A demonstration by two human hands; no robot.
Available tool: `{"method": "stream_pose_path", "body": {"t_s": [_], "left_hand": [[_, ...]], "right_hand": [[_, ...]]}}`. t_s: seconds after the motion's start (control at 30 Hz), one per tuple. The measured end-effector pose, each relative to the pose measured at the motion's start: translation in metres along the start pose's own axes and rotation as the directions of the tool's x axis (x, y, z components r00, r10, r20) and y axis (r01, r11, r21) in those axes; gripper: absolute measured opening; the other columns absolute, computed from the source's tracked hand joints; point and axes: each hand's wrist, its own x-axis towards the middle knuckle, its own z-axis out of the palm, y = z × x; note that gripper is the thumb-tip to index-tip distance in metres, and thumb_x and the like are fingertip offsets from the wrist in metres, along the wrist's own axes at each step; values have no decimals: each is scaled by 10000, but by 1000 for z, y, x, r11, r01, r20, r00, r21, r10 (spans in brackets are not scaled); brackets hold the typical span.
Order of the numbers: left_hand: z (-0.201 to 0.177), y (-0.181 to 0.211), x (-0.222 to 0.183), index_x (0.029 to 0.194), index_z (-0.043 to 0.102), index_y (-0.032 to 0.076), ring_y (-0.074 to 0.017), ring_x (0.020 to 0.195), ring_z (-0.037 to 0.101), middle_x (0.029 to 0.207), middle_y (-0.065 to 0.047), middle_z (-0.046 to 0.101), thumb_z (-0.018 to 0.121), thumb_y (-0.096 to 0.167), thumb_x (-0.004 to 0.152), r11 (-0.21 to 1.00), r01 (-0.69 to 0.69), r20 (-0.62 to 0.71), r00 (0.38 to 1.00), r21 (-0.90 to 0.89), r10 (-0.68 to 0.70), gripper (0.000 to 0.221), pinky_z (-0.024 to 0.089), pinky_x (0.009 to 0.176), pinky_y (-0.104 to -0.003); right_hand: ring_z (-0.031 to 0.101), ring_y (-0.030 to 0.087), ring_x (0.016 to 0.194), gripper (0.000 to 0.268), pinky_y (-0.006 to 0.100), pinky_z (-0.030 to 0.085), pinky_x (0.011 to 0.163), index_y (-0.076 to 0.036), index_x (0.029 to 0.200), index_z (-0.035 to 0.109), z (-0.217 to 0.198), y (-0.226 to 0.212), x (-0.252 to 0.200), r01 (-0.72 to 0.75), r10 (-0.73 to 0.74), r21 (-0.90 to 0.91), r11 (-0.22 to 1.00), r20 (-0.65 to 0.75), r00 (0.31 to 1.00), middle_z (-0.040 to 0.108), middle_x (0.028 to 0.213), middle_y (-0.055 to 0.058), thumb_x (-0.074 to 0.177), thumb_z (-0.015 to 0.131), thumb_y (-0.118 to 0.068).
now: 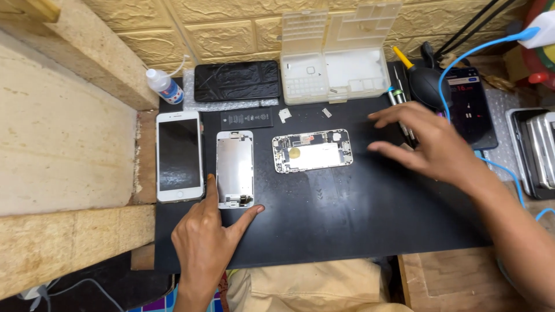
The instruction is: The person is disassembling a smartphone by prying the screen away from the chassis and inspecting the internal hardware.
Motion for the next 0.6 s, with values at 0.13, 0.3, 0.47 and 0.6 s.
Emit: {"method": "stream_pose_path", "body": {"t_s": [0.13,0.3,0.47,0.6], "left_hand": [[-20,16,10,1342,676,24,-161,669,689,681,-16,675,790,751,700,984,-69,-142,989,-165,45,976,530,527,-356],[-31,35,55,1339,567,18,-340,1025,574,1160,-138,650,757,508,868,802,-418,-72,900,-426,430,706,488,868,-439],[6,43,79,1389,488,-10,-355,1133,499,1388,-175,542,798,400,860,721,-549,-13,799,-422,601,738,477,887,-464],[24,48,82,1411,442,-42,-359,1133,484,1465,-220,483,730,373,923,684,-606,-40,760,-406,649,703,466,904,-465]], "right_hand": [[690,268,1058,185,369,540,960,19,1024,675,-25,-2,-8,2,-7,-106,994,-44,999,733,1093,146,934,762,-118],[683,255,1089,300,391,535,972,-36,1077,684,-18,4,-4,-10,20,-113,994,90,996,734,1114,110,892,770,-257],[669,246,1073,293,391,522,888,-101,1064,671,-12,10,-12,-113,145,-173,978,185,972,722,1115,59,892,759,-322],[695,235,867,188,384,494,795,-129,1033,678,-44,19,-20,-297,362,-277,914,220,906,728,937,52,911,736,-260]]}}
